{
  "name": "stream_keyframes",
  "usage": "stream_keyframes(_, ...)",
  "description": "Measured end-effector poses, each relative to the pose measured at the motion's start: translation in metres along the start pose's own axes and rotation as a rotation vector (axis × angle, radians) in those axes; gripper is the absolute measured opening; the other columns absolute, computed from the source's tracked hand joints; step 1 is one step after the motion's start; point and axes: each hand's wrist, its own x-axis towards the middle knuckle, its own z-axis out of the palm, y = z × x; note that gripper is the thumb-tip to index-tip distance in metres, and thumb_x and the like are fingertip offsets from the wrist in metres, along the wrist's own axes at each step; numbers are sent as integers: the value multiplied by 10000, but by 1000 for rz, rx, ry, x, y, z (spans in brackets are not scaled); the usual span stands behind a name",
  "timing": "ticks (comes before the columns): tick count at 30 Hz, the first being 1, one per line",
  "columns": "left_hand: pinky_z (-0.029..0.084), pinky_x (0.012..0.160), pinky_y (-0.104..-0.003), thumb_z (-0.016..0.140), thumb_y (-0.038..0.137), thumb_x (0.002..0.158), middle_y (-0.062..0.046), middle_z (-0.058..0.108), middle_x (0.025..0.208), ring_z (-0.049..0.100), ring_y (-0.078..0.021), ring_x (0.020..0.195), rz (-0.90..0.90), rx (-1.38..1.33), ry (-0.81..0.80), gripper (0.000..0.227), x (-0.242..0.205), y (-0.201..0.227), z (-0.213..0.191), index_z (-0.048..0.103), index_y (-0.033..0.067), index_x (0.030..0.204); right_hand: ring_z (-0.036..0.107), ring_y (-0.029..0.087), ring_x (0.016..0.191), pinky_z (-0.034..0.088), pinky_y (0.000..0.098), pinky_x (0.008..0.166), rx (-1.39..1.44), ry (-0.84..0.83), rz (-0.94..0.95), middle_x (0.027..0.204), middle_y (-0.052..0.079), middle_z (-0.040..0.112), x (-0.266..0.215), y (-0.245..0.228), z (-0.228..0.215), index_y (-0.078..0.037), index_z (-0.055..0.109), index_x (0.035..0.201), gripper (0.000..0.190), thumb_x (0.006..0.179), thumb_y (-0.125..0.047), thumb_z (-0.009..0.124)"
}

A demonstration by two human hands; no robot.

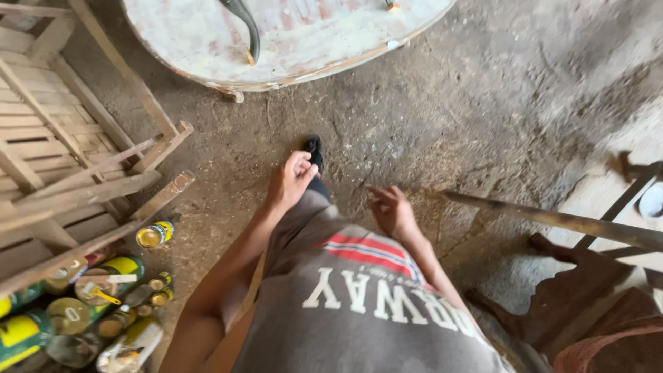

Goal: The person holds a scalloped wooden piece and applies dark paint with a small brush, then adds yellow paint to the same area. The person sits on the floor during the painting process and places the piece on a black tray to continue working.

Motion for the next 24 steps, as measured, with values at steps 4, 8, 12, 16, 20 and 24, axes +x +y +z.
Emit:
stream_keyframes(4,584,775,-385,791,276,880,-163,750,1017,741,-271,866,-107,434,6,442,112,-25,6,648,51,1232,718,241,906,597,361,774,-55,86,284,1088,143,685,52,55,-52,-147,700,1299,403,899,-187,731)
stream_keyframes(8,573,828,-423,794,301,857,-181,741,1173,720,-325,988,81,527,-119,554,219,15,34,591,70,1318,724,258,873,586,364,814,-111,149,324,1020,127,722,119,63,-105,-156,700,1314,403,914,-207,718)
stream_keyframes(12,584,826,-406,763,321,859,-184,681,1273,746,-285,944,-56,396,-352,656,297,69,80,511,84,1417,691,272,906,567,378,794,-109,189,217,1053,151,687,202,50,-136,-139,691,1323,418,911,-196,734)
stream_keyframes(16,578,811,-406,762,330,893,-186,687,1273,726,-281,969,-34,396,-342,621,357,99,114,535,74,1410,689,236,879,572,367,793,23,173,116,1036,122,691,290,78,-167,-135,676,1343,425,927,-208,728)
stream_keyframes(20,601,803,-405,741,338,872,-174,724,1196,758,-276,913,-130,362,-214,569,386,78,131,590,93,1364,654,192,849,570,352,776,194,105,195,958,89,727,402,167,-206,-136,644,1399,478,934,-209,728)
stream_keyframes(24,573,886,-451,775,377,905,-200,751,1132,722,-332,1027,-313,632,-92,501,431,41,171,636,99,1298,693,282,913,569,356,788,-79,-55,287,1055,198,766,558,282,-258,-97,632,1421,501,978,-278,779)
